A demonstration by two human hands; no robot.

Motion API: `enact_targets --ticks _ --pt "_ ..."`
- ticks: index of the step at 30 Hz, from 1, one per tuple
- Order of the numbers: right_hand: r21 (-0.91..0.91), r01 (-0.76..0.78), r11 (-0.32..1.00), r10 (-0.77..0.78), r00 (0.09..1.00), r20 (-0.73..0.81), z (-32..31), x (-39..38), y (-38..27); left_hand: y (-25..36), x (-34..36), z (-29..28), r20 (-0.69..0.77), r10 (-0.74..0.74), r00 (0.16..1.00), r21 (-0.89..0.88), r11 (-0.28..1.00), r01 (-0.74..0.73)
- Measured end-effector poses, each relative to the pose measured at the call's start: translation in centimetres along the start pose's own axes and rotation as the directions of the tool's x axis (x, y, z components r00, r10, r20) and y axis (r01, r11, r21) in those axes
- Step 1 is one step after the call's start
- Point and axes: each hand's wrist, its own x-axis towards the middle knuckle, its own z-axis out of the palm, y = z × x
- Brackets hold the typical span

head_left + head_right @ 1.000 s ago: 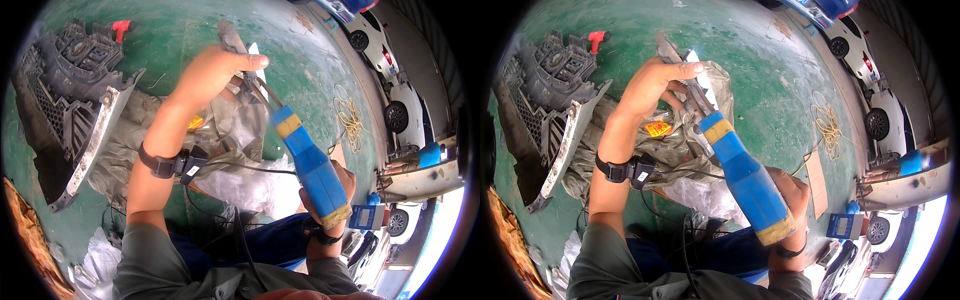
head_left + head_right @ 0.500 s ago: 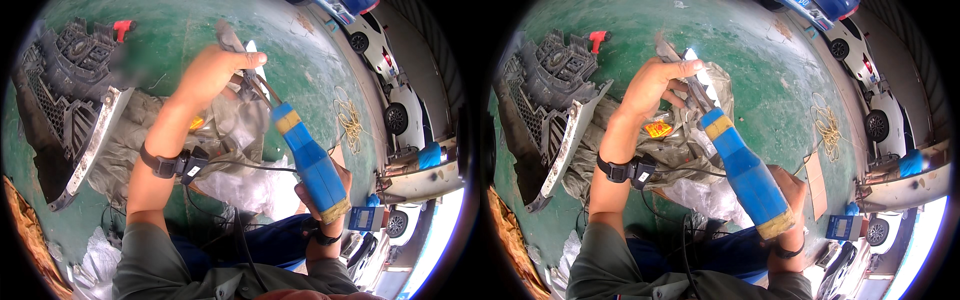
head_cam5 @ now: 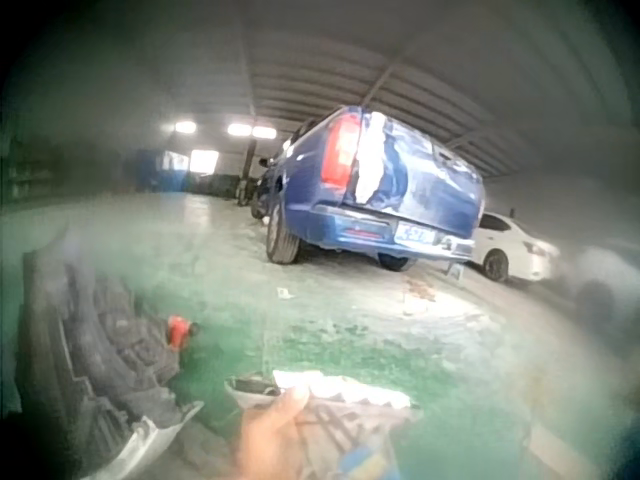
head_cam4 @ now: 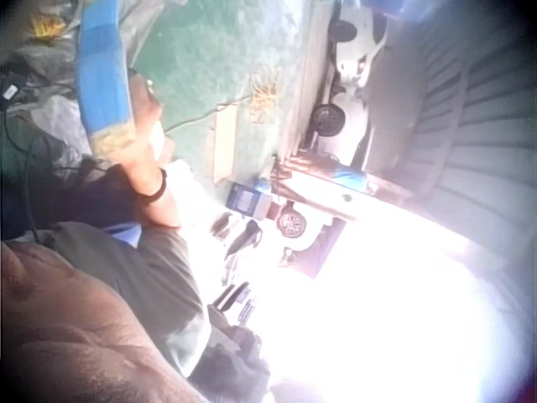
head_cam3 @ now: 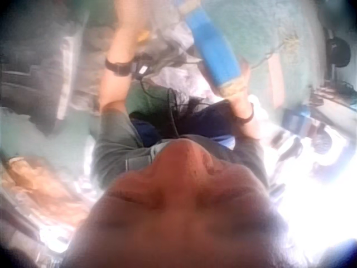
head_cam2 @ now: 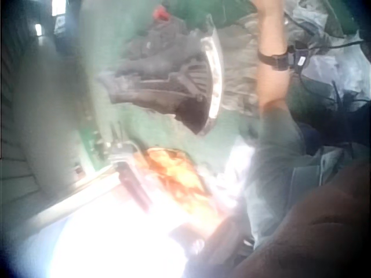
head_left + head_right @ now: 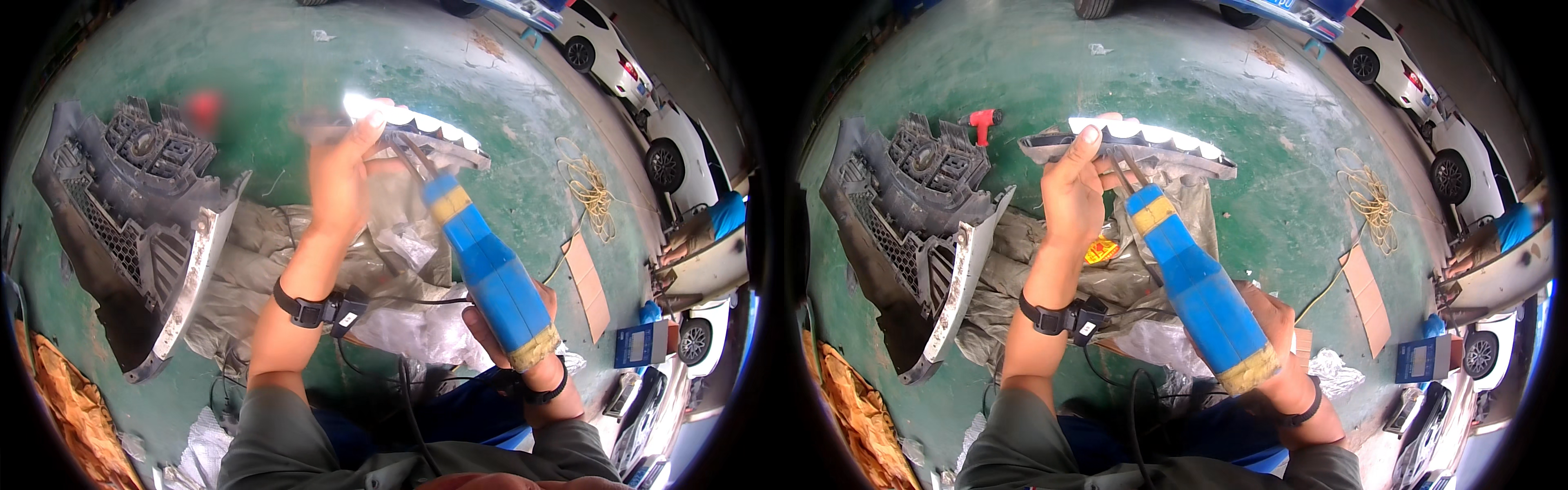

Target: The person removes plastic packaging from a car light component and applies heat to it using a blue heat gun. The person also handles a black plastic housing component.

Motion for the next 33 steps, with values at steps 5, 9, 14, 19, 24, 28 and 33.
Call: enact_targets --ticks 5,9,14,19,24,28,33 --pt "0.015 0.014 1.0 -0.013 0.998 -0.06 0.7 -0.3 0.1 -0.2 -0.5 0.9 -0.016 0.013 1.0 -0.057 0.998 -0.014" --pt "0.102 0.008 0.995 0.002 0.995 -0.097 0.7 -0.6 0.4 -0.1 -0.5 0.5 0.016 0.024 1.0 -0.112 0.993 -0.022" --pt "0.111 -0.023 0.994 0.032 0.997 -0.077 0.5 -0.8 0.7 -0.2 -0.5 0.9 -0.01 0.03 0.999 -0.079 0.996 -0.031" --pt "0.095 -0.052 0.994 0.059 0.995 -0.076 0.2 -0.8 0.5 0.1 -0.5 0.9 -0.027 0.041 0.999 -0.027 0.999 -0.042" --pt "0.103 -0.087 0.991 0.093 0.994 -0.056 0.2 -0.9 0.8 0.2 -0.4 0.5 0.0 0.046 0.999 0.002 0.999 -0.046" --pt "0.115 -0.094 0.989 0.1 0.994 -0.053 0.1 -0.9 1.0 0.0 -0.3 0.5 0.007 0.055 0.998 -0.004 0.998 -0.055" --pt "0.105 -0.092 0.99 0.095 0.995 -0.029 -0.3 -0.5 0.5 0.0 -0.3 0.3 0.027 0.055 0.998 0.006 0.998 -0.055"
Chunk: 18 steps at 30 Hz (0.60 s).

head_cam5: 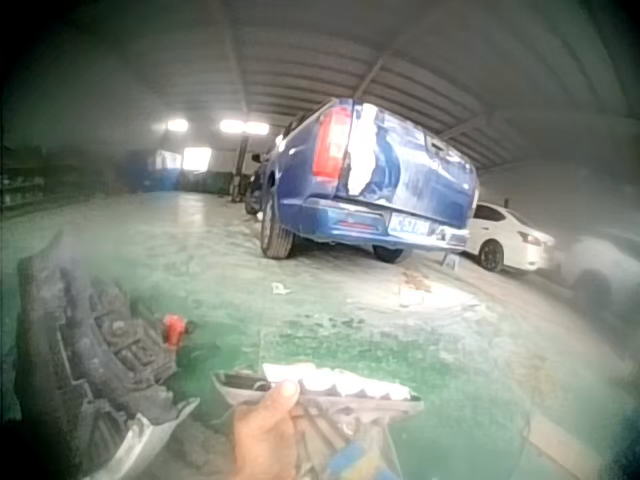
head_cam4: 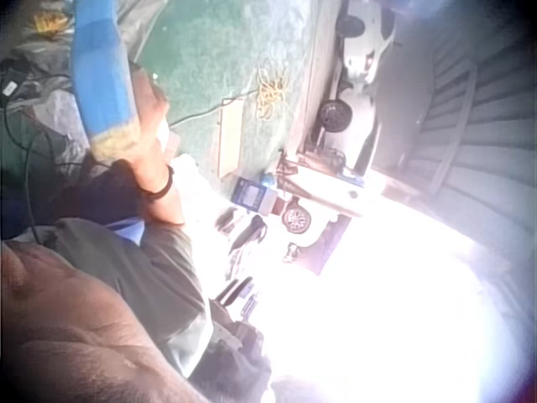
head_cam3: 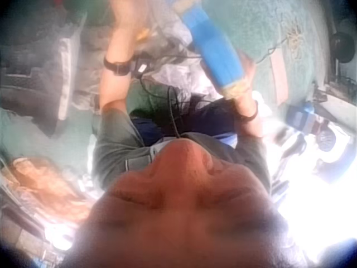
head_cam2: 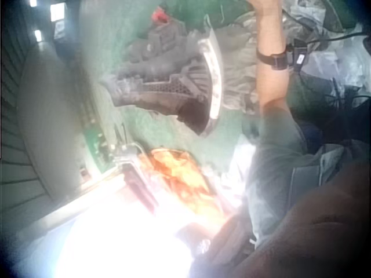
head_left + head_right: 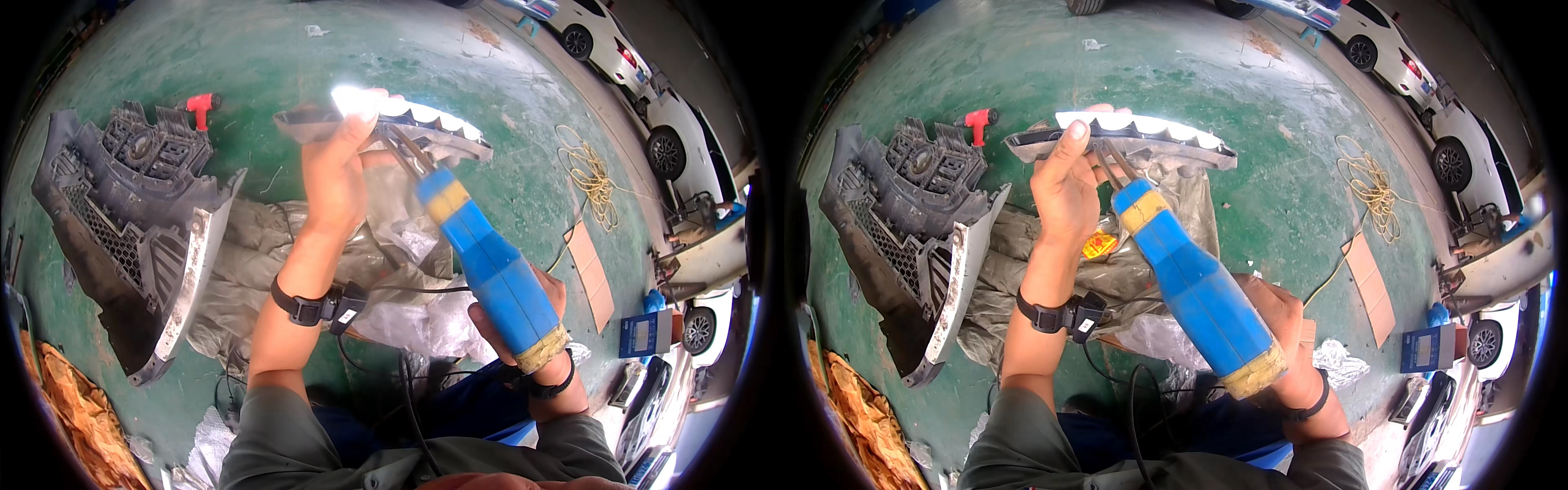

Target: The person removes plastic packaging from a car light component and applies heat to it using a blue heat gun. The person also handles a black plastic housing component.

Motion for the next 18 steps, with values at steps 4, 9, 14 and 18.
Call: enact_targets --ticks 4,9,14,18 --pt "-0.003 0.028 1.0 -0.028 0.999 -0.019 0.18 -0.25 0.4 -0.24 0.09 0.12 -0.007 0.007 1.0 -0.004 1.0 -0.007" --pt "0.002 -0.004 1.0 0.004 1.0 -0.009 0.07 -0.13 0.09 -0.12 0.02 0.15 -0.008 -0.008 1.0 -0.008 1.0 0.008" --pt "0.01 0.004 1.0 -0.004 1.0 -0.009 0.13 -0.09 0.02 -0.37 0.18 -0.1 -0.009 0.005 1.0 -0.055 0.998 -0.006" --pt "0.01 0.011 1.0 -0.011 1.0 0.0 0.2 -0.2 0.15 -0.46 0.29 -0.27 0.005 0.013 1.0 -0.114 0.993 -0.012"
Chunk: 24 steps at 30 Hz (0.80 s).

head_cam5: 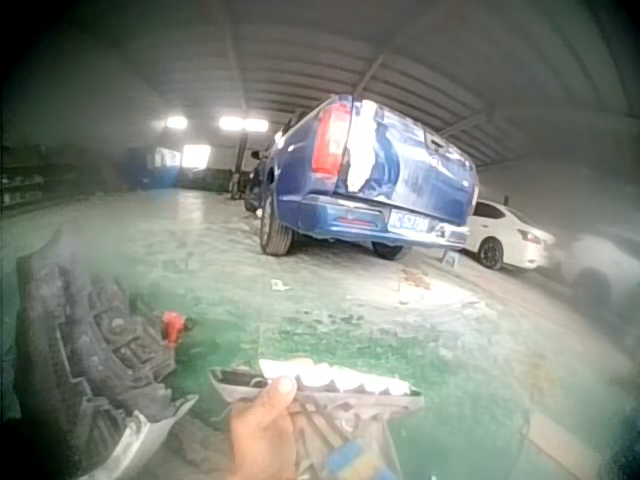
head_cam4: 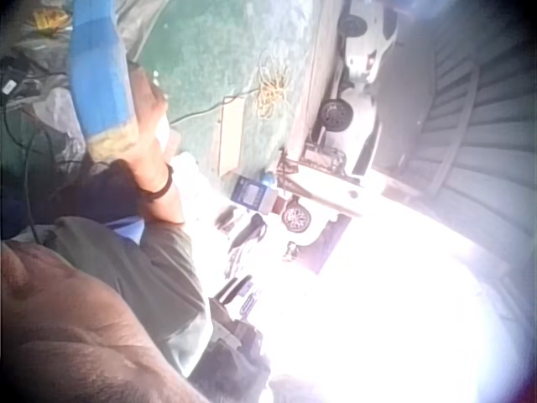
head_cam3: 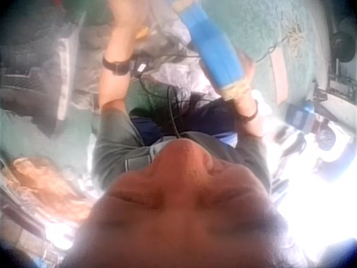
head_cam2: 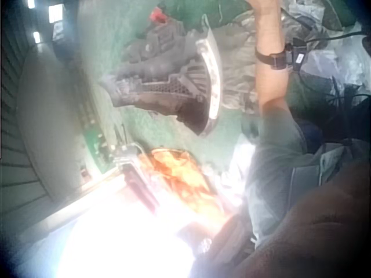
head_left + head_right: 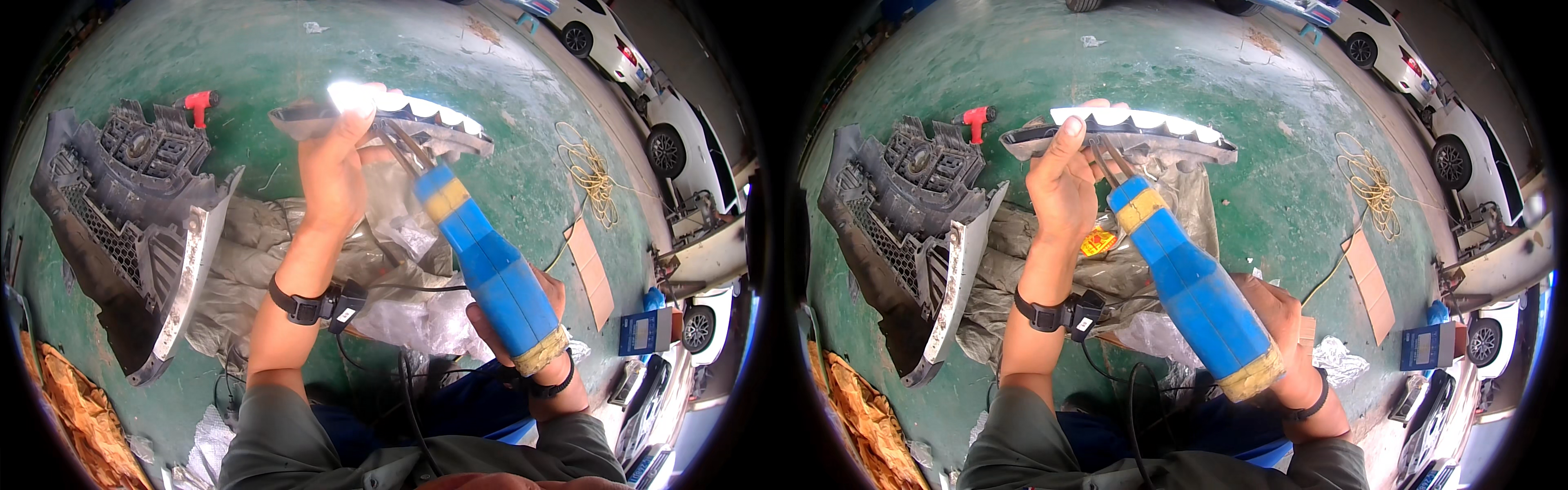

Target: The person removes plastic packaging from a car light component and applies heat to it using a blue heat gun. The person also handles a black plastic housing component.

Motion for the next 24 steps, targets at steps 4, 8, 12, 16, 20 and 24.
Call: enact_targets --ticks 4,8,12,16,20,24 --pt "0.03 -0.027 0.999 0.026 1.0 0.011 -0.01 -0.02 -0.06 0.03 -0.03 0.22 -0.01 0.009 1.0 -0.009 1.0 -0.009" --pt "0.034 0.008 0.999 -0.007 1.0 -0.016 0.23 0.08 0.0 0.02 -0.09 0.09 -0.004 0.006 1.0 -0.01 1.0 -0.006" --pt "0.045 -0.018 0.999 0.018 1.0 -0.012 0.13 0.18 -0.25 0.18 -0.26 0.27 0.002 0.005 1.0 0.104 0.995 -0.005" --pt "0.034 -0.03 0.999 0.03 1.0 0.008 -0.01 0.18 -0.55 0.33 -0.27 0.42 -0.009 0.005 1.0 0.12 0.993 -0.004" --pt "0.016 -0.043 0.999 0.042 0.999 0.016 0.0 -0.07 -0.34 0.43 -0.28 0.53 -0.006 0.012 1.0 0.117 0.993 -0.011" --pt "0.059 -0.093 0.994 0.092 0.996 0.018 0.06 -0.12 -0.47 0.4 -0.26 0.42 -0.003 0.02 1.0 0.109 0.994 -0.019"
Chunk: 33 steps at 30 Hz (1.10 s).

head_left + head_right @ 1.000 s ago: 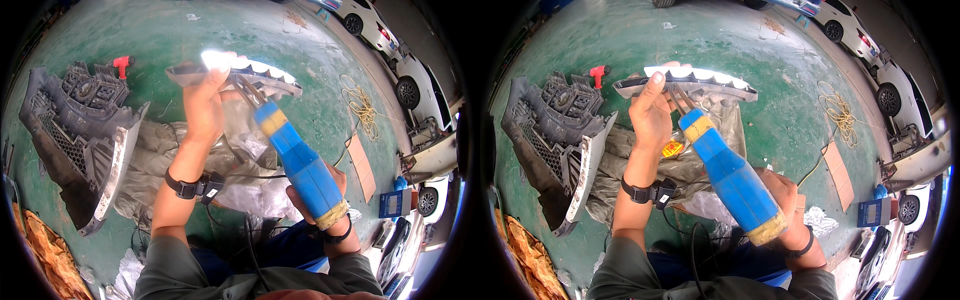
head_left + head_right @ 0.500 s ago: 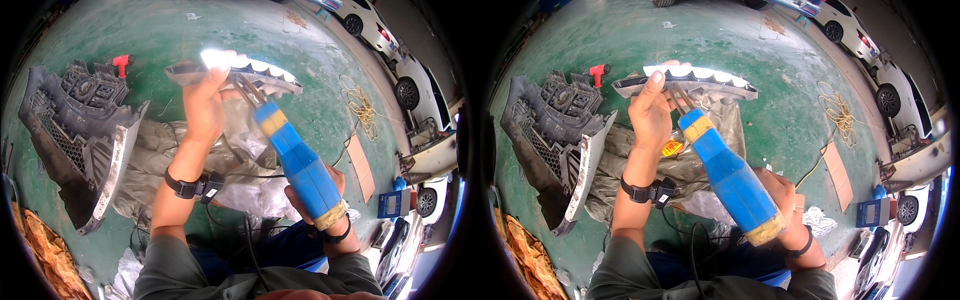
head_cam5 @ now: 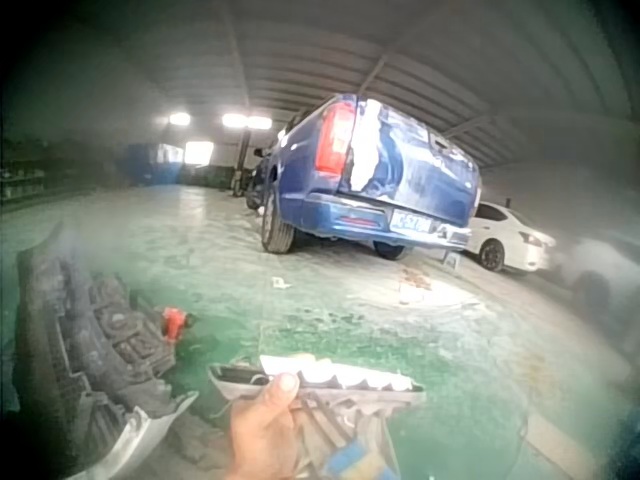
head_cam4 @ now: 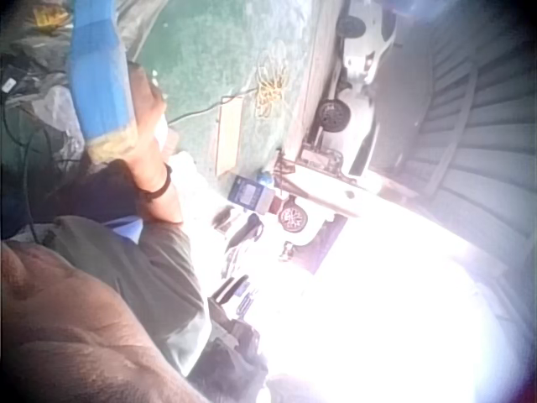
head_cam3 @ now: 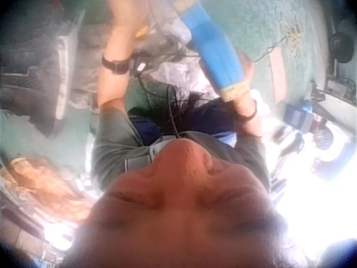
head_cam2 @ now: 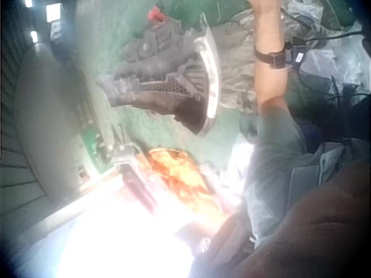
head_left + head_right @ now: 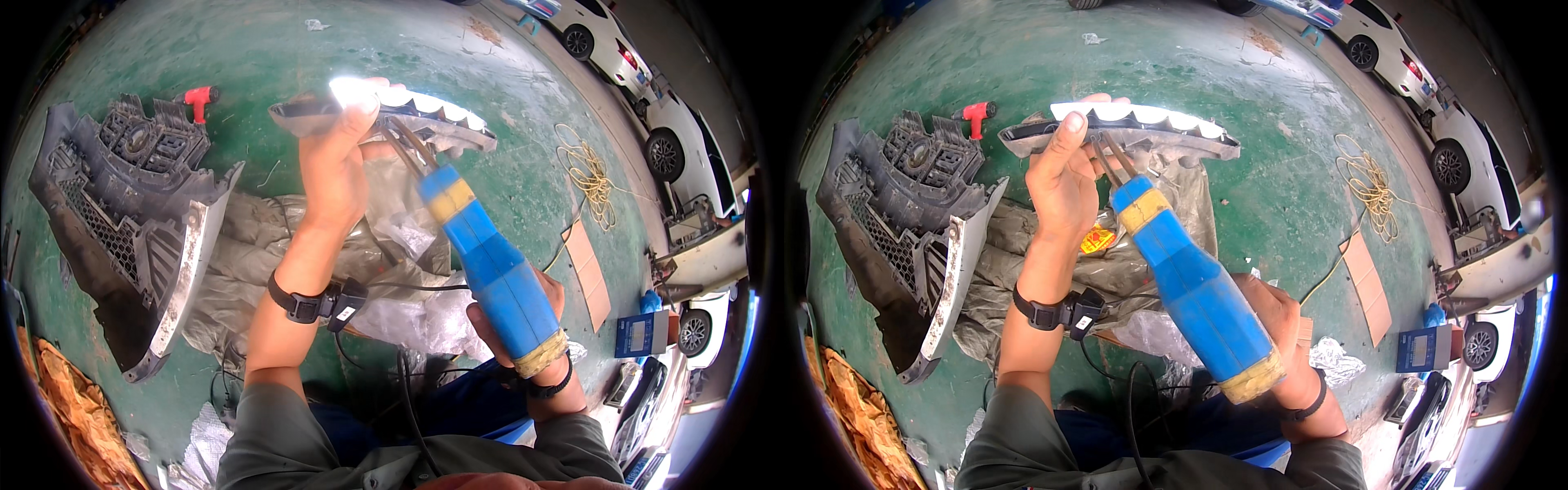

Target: The person removes plastic packaging from a car light component and applies heat to it using a blue heat gun. The person also handles a black plastic housing component.

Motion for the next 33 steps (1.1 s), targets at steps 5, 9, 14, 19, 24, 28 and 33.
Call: enact_targets --ticks 5,9,14,19,24,28,33 --pt "-0.027 0.031 0.999 -0.032 0.999 -0.019 0.2 0.1 -0.1 0.0 0.0 0.1 -0.006 -0.003 1.0 -0.006 1.0 0.003" --pt "0.027 -0.024 0.999 0.025 0.999 -0.02 0.6 -0.2 -0.1 -0.1 0.0 0.1 -0.01 -0.006 1.0 -0.022 1.0 0.005" --pt "0.053 -0.057 0.997 0.057 0.998 0.002 0.5 -0.1 -0.4 -0.1 0.0 0.0 -0.01 -0.004 1.0 -0.016 1.0 0.004" --pt "0.058 -0.065 0.996 0.064 0.998 0.015 0.5 -0.3 -0.2 -0.1 -0.1 0.0 -0.019 0.0 1.0 -0.015 1.0 0.0" --pt "0.005 -0.028 1.0 0.028 0.999 0.033 0.4 -0.3 0.0 0.0 -0.1 -0.1 -0.012 0.02 1.0 -0.005 1.0 -0.02" --pt "-0.006 -0.013 1.0 0.013 0.999 0.053 0.3 -0.3 0.3 0.0 -0.1 -0.1 -0.011 0.029 1.0 0.002 1.0 -0.029" --pt "0.027 -0.003 1.0 0.001 0.998 0.068 0.2 -0.3 0.4 0.1 -0.1 -0.3 -0.001 0.027 1.0 -0.002 1.0 -0.027"
